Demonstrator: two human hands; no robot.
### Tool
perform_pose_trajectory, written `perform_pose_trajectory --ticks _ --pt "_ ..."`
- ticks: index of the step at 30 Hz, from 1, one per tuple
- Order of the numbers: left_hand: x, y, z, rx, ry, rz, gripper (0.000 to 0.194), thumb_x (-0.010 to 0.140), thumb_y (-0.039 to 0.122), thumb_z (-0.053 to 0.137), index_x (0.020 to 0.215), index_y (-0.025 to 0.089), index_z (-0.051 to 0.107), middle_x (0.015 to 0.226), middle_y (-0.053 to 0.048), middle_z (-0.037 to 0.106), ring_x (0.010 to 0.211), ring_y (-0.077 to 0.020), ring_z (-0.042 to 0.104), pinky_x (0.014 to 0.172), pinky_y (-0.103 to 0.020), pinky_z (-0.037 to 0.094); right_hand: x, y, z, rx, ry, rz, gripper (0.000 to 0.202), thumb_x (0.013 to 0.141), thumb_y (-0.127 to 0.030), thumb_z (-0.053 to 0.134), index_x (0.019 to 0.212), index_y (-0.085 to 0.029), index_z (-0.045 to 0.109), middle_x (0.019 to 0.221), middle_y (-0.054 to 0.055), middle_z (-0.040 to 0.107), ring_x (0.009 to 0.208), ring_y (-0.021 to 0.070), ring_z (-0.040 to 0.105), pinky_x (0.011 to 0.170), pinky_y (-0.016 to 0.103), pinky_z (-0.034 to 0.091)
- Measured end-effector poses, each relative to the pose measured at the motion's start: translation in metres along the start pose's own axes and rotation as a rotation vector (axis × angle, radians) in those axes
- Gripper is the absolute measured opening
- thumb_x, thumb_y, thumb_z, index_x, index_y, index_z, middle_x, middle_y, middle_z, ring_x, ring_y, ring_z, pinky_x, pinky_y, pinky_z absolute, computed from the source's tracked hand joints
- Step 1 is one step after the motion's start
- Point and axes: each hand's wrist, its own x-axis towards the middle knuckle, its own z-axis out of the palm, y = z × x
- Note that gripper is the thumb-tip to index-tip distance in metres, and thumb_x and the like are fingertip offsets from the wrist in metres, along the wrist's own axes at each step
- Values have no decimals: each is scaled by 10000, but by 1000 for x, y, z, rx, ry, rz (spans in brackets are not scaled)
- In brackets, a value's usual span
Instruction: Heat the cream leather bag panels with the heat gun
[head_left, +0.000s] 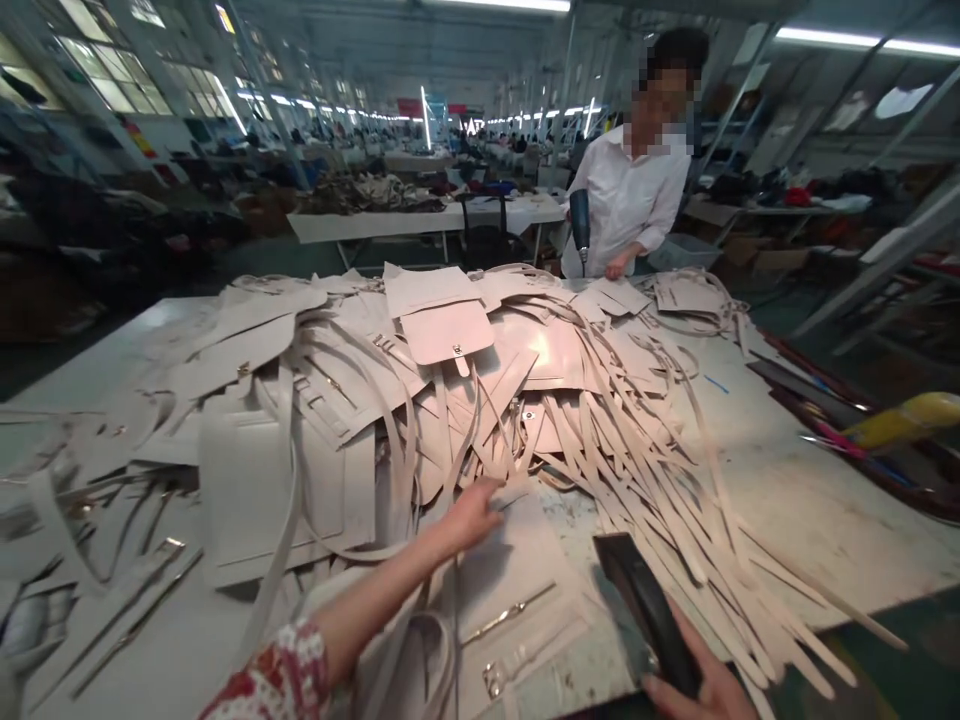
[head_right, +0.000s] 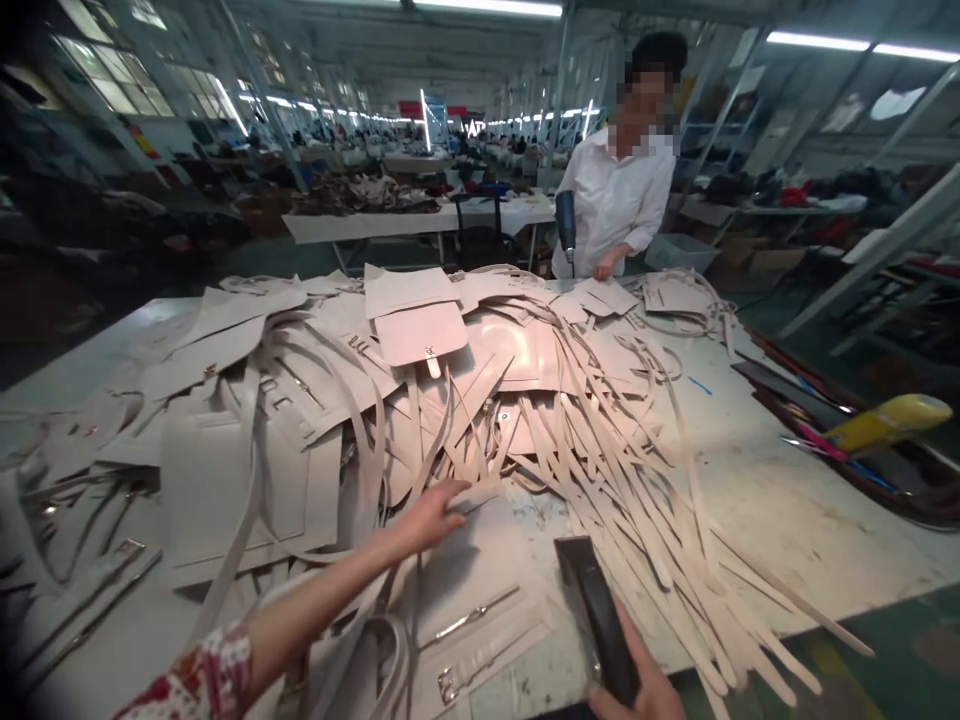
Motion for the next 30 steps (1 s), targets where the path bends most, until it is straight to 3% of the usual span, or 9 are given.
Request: perform_pose_trajectory --ticks 3,6,10,12,15,18,20,23,30 --pt "-41 -23 66 129 72 -138 642 676 120 565 1297 148 401 1371 -168 393 1280 -321 331 1053 -516 265 11 -2 22 54 -108 -59 828 650 -277 561 1386 -101 224 1368 91 435 1275 265 369 1046 344 347" --pt "-62 -45 88 340 190 -141 646 755 162 506 1362 214 292 1435 -142 299 1334 -302 233 1070 -517 222 5 0 28 57 -186 16 902 573 -210 530 1397 -89 184 1267 113 544 986 276 611 751 310 527" --pt "-65 -56 94 467 226 -38 644 793 245 499 1383 237 241 1425 -156 309 1325 -301 254 1055 -492 252 -25 6 21 81 -177 173 930 509 -136 471 1399 -187 204 1113 63 648 519 168 595 432 249 422" --pt "-64 -56 97 491 245 -23 625 813 261 475 1388 238 230 1427 -160 304 1327 -305 248 1056 -495 244 -38 11 21 100 -153 198 924 483 -121 456 1383 -203 262 1134 46 636 591 175 617 449 234 424" --pt "-64 -55 100 501 252 -12 606 829 268 451 1390 245 224 1439 -150 288 1330 -303 241 1056 -493 239 -42 19 32 78 -82 147 876 454 -124 458 1325 -186 394 1211 35 587 928 246 611 620 252 496" --pt "-64 -55 101 505 251 -15 605 828 264 453 1389 252 226 1444 -142 283 1334 -296 237 1055 -488 241 -27 20 51 51 -48 87 845 456 -127 477 1298 -185 433 1185 43 600 972 255 590 667 269 504" --pt "-65 -57 100 513 246 -17 602 824 259 458 1385 257 238 1441 -142 290 1333 -294 241 1053 -488 245 -12 13 64 91 -62 105 867 482 -125 492 1337 -189 364 954 40 682 704 215 623 537 265 484" --pt "-65 -59 99 525 228 -15 590 818 254 461 1375 263 266 1439 -143 295 1330 -298 250 1044 -493 261 9 -9 78 164 -61 127 880 529 -104 493 1373 -201 264 608 -44 627 412 130 477 392 225 381" --pt "-66 -64 98 501 221 16 595 817 240 450 1377 274 253 1443 -148 283 1331 -297 249 1043 -505 261 69 -61 101 111 -114 -25 841 524 -65 513 1323 -271 350 542 -90 560 380 98 466 375 193 391"
